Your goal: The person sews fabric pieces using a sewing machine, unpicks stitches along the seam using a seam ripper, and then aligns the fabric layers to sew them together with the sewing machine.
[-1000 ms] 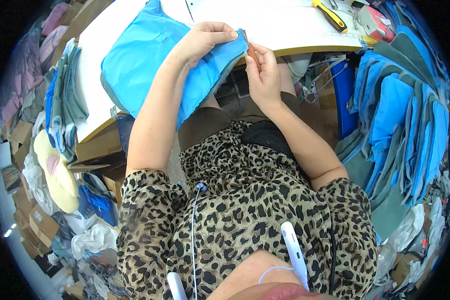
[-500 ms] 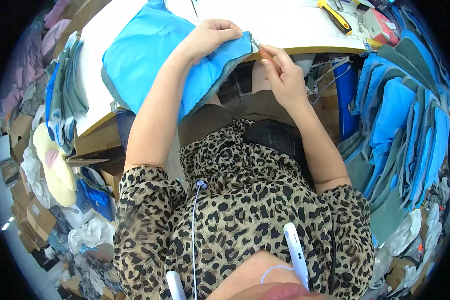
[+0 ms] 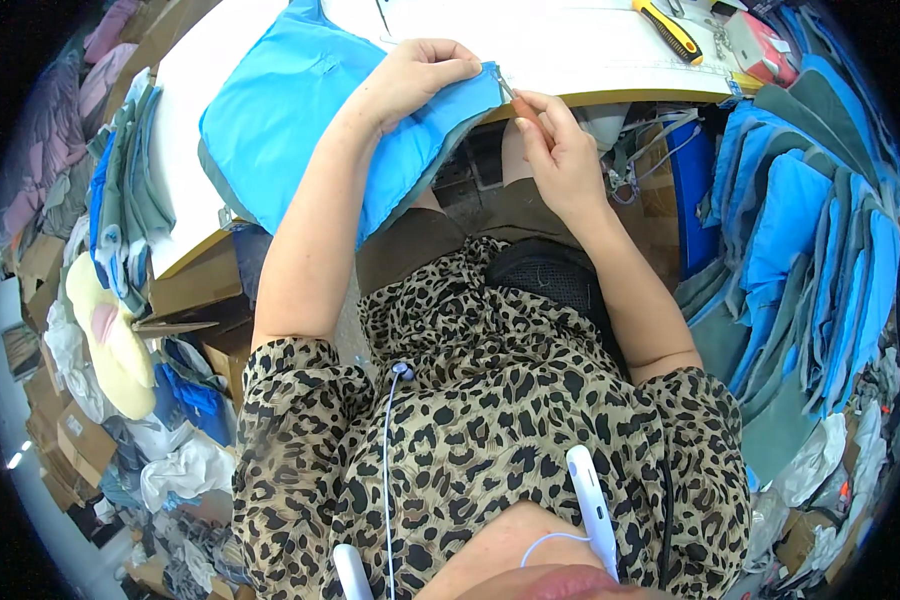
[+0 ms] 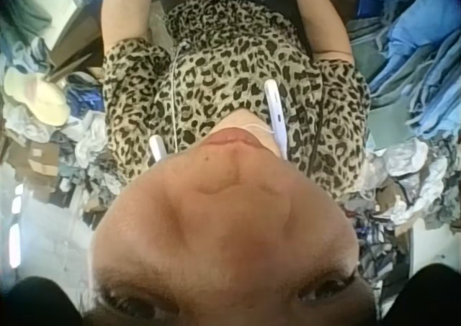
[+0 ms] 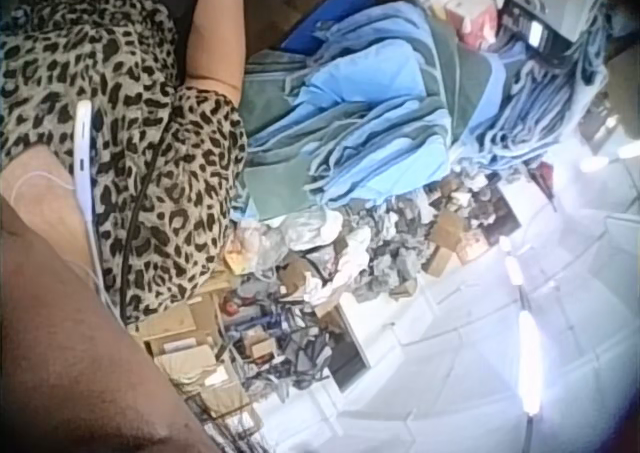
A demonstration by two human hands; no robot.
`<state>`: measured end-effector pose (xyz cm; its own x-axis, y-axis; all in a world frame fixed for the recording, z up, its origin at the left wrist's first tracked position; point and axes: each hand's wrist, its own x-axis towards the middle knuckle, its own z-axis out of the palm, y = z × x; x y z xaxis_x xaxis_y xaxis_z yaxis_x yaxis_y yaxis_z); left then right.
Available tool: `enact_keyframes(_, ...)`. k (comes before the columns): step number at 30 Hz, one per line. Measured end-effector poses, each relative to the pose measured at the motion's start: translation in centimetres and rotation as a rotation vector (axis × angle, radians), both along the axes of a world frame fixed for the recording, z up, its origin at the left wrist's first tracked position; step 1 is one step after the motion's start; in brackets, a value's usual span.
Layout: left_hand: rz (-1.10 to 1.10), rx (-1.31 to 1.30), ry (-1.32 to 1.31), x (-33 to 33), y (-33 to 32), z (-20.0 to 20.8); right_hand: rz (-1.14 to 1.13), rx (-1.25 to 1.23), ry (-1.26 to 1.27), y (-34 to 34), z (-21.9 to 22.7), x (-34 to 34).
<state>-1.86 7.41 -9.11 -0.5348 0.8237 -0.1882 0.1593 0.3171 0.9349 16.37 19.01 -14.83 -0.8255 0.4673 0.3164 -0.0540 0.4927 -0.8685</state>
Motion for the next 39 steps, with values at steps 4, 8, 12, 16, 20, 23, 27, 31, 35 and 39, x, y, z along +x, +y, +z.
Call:
enact_keyframes(4,-0.057,0.003,-0.010,0.0,-0.2,-0.1,-0.084,-0.033,0.022,0.3,0.0,-0.4)
enact_keyframes(8,0.019,0.006,0.037,0.3,0.1,0.0,-0.045,-0.033,0.103,0.1,0.1,-0.3)
enact_keyframes(12,0.010,0.014,0.016,0.0,0.1,-0.3,0.013,0.009,0.039,0.0,0.3,0.0)
enact_keyframes(16,0.029,0.009,0.034,0.1,0.1,-0.4,0.000,-0.021,0.018,-0.1,0.2,0.1)
enact_keyframes(20,0.019,0.014,0.014,0.0,0.0,-0.4,0.001,-0.034,0.027,0.0,0.0,0.1)
enact_keyframes(23,0.003,0.023,0.003,0.0,0.0,-0.5,-0.002,-0.069,-0.047,-0.2,0.6,0.3)
enact_keyframes(27,-0.026,0.051,0.012,0.3,-0.1,-0.2,-0.007,-0.059,0.018,-0.4,0.0,0.1)
enact_keyframes(31,-0.017,0.022,0.023,0.1,0.0,0.1,-0.049,-0.048,0.093,-0.9,-0.3,-0.4)
enact_keyframes(35,-0.054,0.059,0.004,-0.1,-0.1,-0.2,-0.108,-0.167,0.132,0.0,-0.2,-0.8)
enact_keyframes(39,0.021,0.080,-0.100,-0.2,-0.2,0.1,-0.031,-0.021,0.185,-0.4,-0.3,-0.3)
